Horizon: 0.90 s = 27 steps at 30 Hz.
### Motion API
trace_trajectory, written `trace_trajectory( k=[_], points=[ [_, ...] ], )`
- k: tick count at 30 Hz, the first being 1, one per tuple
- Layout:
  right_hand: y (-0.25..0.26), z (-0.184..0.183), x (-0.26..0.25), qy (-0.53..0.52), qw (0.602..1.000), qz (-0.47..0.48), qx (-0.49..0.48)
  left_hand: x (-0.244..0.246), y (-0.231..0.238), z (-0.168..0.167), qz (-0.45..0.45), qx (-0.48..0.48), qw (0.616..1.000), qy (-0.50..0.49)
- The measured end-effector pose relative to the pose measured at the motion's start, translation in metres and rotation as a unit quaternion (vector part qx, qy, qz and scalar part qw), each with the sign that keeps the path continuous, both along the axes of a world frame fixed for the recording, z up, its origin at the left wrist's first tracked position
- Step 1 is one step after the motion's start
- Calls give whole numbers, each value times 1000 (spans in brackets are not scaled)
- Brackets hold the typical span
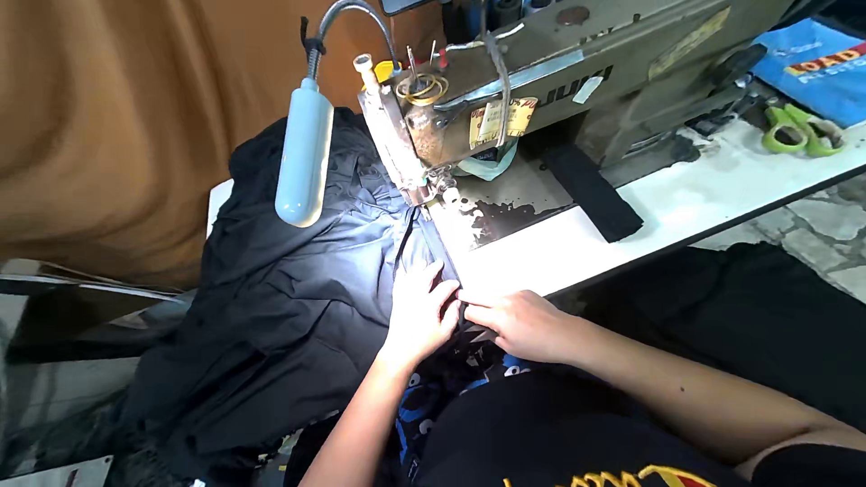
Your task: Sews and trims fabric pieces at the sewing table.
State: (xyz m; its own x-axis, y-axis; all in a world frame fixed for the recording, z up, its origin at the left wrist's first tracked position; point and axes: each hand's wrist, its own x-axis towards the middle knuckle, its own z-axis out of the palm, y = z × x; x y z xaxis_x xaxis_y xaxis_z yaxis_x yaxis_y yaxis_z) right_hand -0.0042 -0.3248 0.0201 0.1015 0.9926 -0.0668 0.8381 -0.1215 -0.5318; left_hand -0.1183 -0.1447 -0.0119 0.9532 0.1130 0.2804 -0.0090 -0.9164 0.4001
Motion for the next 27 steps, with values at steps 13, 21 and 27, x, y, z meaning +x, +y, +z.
trace_trajectory(
  k=[13,21,27],
  points=[
    [10,0,8,-4,1000,-13,24,10,15,-6,-13,23,999,-26],
    [28,3,23,12,999,-33,-8,27,33,-6,-14,54,998,-28],
    [45,0,40,12,999,-45,4,44,48,-5,-4,74,997,-17]
  ],
)
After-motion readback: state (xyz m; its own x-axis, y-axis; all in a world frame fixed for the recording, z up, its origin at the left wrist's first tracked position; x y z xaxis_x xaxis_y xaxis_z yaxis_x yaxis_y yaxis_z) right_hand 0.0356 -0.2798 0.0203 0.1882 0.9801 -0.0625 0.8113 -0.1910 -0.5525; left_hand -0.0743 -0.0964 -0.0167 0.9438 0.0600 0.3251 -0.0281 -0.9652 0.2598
